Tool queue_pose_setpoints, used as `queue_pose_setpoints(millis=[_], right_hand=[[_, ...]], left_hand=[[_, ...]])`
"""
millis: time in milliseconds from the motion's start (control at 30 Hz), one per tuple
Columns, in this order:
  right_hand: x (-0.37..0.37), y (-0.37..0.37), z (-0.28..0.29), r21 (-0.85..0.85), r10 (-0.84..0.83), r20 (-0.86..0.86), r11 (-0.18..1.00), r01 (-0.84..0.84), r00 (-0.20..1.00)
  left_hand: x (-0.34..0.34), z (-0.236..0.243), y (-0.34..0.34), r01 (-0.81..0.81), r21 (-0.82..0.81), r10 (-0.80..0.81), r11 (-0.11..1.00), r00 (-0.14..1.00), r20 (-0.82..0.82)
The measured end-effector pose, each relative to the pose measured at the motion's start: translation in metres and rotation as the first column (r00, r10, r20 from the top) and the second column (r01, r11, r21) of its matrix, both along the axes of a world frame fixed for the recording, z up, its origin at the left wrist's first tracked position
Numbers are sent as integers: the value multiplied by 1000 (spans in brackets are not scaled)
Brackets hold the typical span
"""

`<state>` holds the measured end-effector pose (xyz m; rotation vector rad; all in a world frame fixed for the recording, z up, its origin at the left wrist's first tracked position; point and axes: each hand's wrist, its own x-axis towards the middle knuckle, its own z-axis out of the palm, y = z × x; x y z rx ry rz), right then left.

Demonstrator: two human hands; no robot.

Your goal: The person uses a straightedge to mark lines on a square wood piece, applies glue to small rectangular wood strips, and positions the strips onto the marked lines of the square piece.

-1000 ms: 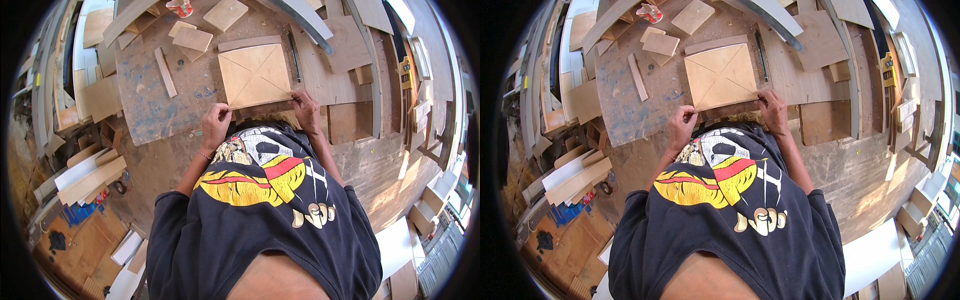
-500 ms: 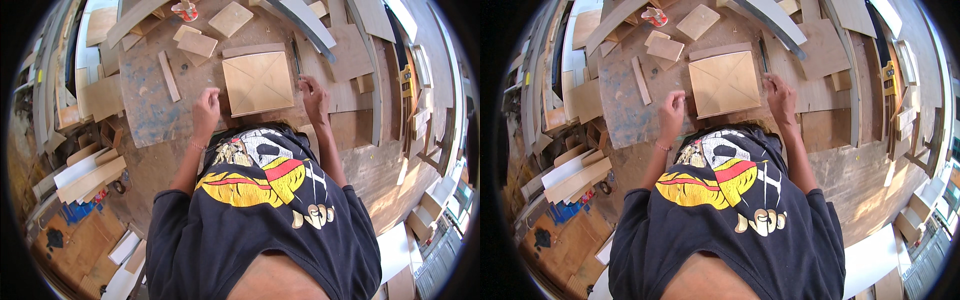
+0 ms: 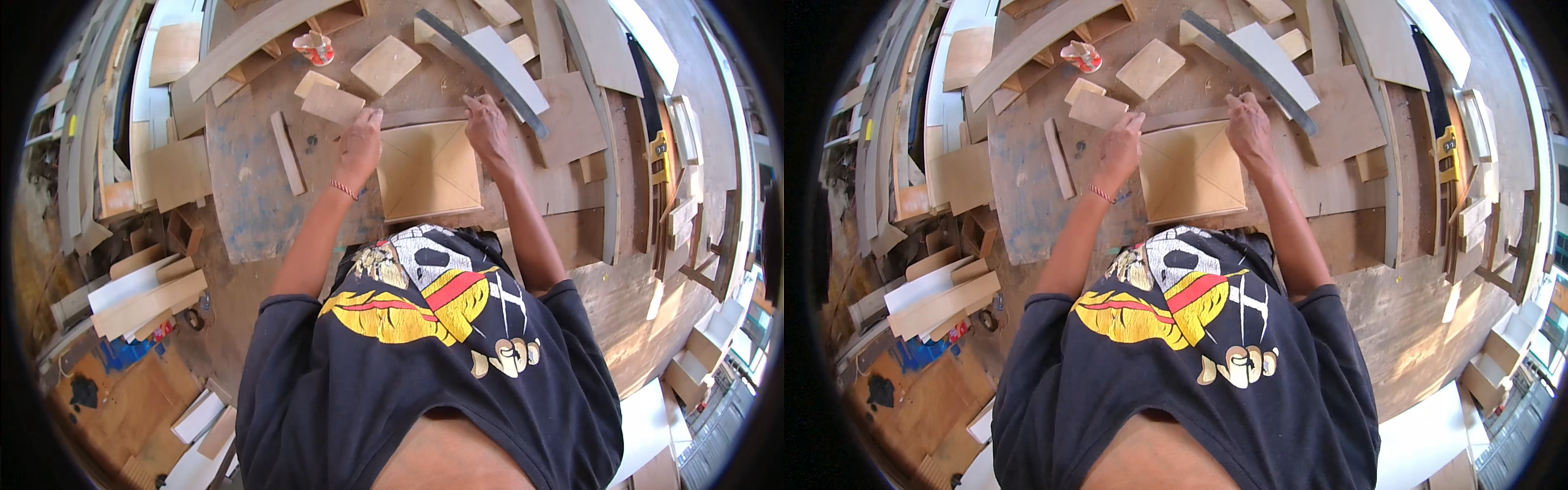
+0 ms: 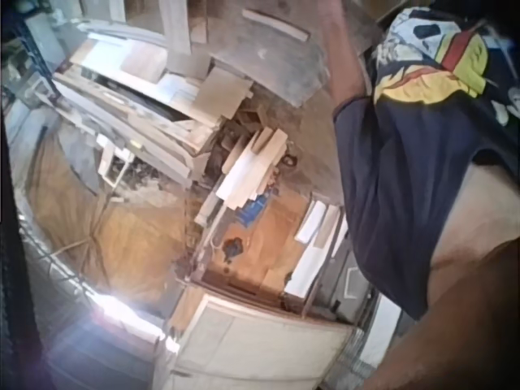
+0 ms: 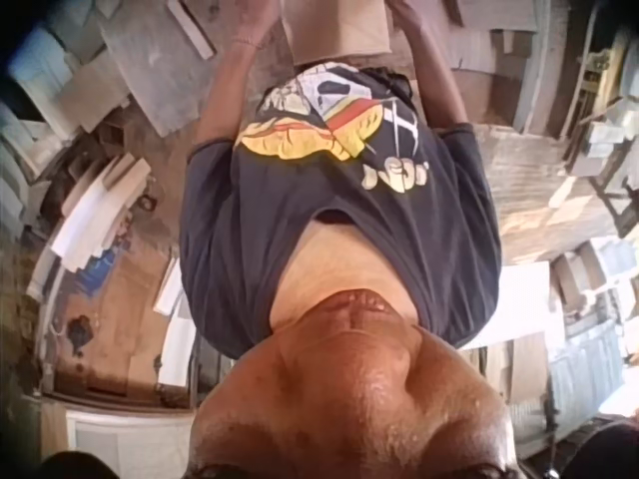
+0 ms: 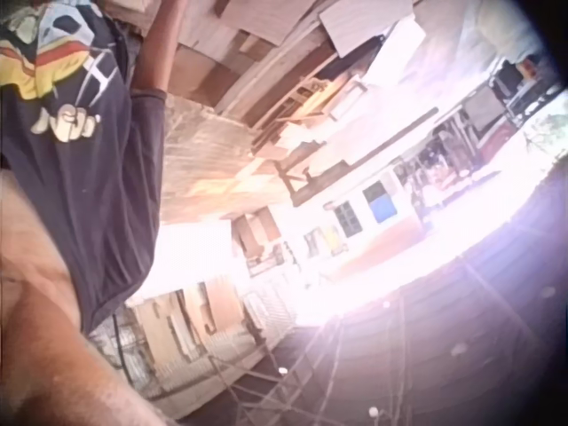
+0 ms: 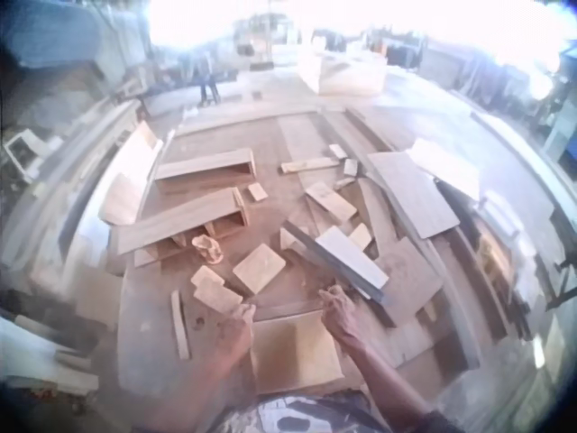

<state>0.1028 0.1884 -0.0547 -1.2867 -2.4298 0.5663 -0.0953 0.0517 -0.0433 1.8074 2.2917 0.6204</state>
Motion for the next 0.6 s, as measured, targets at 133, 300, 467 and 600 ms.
queue_pose_setpoints(millis=[133, 300, 467, 600], right_hand=[[-3, 5, -5, 7, -39, -43, 999, 39, 998], [-2, 4, -7, -1, -38, -111, 999, 38, 993], [0, 2, -1, -44, -30, -127, 999, 25, 991], [4, -4, 4, -29, -23, -210, 999, 17, 978]], left_hand=[[-1, 0, 2, 9, 19, -9, 1000, 1000, 6], [1, -2, 2, 10, 60, -12, 998, 1000, 24], [1, 0, 2, 4, 89, -8, 996, 999, 51], [4, 5, -4, -17, 113, 9, 993, 997, 79]])
